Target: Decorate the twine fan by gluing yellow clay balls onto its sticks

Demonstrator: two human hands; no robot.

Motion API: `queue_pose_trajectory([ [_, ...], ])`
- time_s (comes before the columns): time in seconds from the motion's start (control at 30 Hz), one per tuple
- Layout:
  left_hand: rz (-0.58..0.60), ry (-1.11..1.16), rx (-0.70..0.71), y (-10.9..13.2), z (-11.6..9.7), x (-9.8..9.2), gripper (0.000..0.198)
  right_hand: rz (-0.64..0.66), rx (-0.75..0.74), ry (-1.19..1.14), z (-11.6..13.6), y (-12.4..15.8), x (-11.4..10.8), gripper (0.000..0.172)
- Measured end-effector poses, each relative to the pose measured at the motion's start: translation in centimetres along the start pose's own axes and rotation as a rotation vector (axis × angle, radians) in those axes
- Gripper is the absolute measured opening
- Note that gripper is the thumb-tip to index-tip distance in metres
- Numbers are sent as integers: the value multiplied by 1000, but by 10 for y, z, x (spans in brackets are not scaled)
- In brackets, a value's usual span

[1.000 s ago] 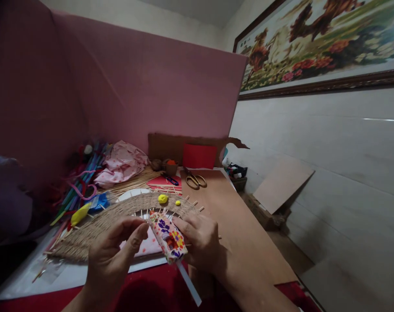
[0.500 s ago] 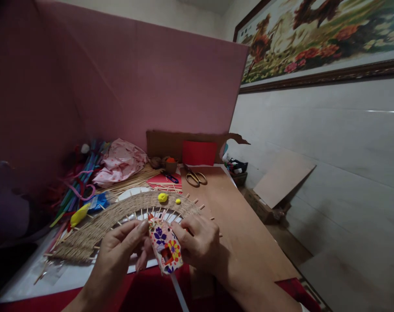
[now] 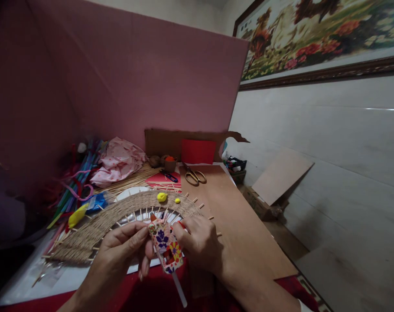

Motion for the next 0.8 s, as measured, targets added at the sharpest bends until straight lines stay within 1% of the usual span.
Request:
queue_pose_trajectory([
  [0.13, -120, -91, 13, 1, -4, -9, 30, 31, 8, 105, 2, 1, 4, 18],
  [0.2, -186, -150, 22, 0, -7, -14, 29, 50, 2, 185, 4, 1, 6, 17],
  [0.27, -218, -195, 25, -2, -9, -16, 26, 75, -11, 249, 8, 1, 7, 17],
  [0.43, -281, -216, 13, -6, -7, -21, 31, 104, -35, 322, 17, -3, 5, 16],
  [0.5, -292, -202, 6, -6, -5, -22, 32, 97, -39, 332, 20, -4, 2, 15],
  [0.6, -275, -158, -8, -8, 0, -22, 33, 103, -29, 345, 21, -5, 2, 16],
  [0.8, -262, -169, 24, -11, 0, -24, 27, 154, 7, 368, 18, -3, 9, 18],
])
Point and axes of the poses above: each hand's wrist, its own y-axis away from the middle knuckle, its own x-axis out of the palm, z = x × y, the point moved 10 cm from there along -y, towards the middle knuckle, and after that the axes turned 5 degrees about z, right-handed, at the moved point
